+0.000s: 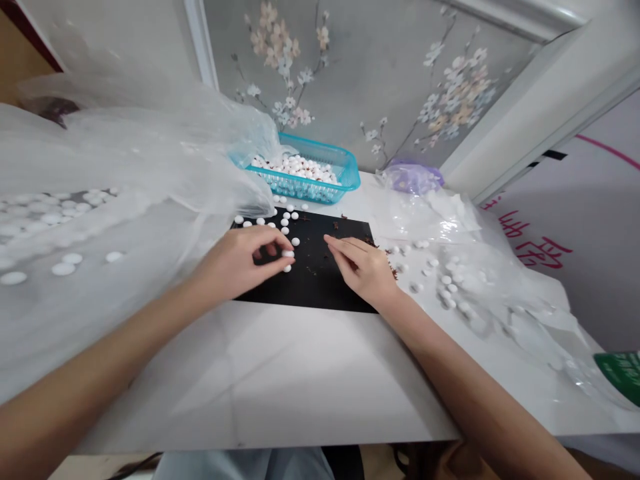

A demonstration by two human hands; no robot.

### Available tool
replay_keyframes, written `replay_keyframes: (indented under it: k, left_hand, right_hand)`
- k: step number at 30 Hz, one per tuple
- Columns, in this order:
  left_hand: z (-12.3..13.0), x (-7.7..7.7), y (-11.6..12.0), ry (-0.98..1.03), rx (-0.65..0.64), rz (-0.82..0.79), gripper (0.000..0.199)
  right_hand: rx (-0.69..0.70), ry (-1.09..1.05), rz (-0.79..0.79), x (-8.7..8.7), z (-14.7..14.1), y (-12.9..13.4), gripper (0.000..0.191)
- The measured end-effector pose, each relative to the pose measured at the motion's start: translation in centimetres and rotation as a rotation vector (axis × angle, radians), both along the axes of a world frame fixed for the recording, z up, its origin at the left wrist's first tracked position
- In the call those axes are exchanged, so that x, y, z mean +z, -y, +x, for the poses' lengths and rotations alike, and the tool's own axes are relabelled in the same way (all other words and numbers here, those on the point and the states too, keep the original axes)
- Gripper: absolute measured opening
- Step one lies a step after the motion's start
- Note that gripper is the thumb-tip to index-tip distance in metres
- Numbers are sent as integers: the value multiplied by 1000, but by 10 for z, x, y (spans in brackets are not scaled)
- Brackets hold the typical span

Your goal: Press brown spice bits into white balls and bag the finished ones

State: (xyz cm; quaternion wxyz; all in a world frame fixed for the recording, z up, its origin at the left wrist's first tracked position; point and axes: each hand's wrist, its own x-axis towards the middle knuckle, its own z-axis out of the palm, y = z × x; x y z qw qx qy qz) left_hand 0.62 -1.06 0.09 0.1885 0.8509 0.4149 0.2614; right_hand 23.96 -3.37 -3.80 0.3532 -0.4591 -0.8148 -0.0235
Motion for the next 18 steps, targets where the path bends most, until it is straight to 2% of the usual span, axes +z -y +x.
replay_keyframes:
  k: [2,4,9,14,18]
  left_hand:
    - [11,-7,11,95,-81,30,16]
    - [18,-15,18,87,-128,54,15]
    - [20,-27,16,-45,-99,60,16]
    - [19,-28,12,-111,-106,80,25]
    - [21,-24,16,-54,-64,-23,35]
  right_hand:
    - [-14,-36,10,1,-3,1,29]
    - [-37,-63,12,2,-5,3,25]
    - [4,-162,3,2,-11,5,14]
    - [84,-203,-126,3,-18,9,10]
    - [196,-188,-197,3,-20,10,13]
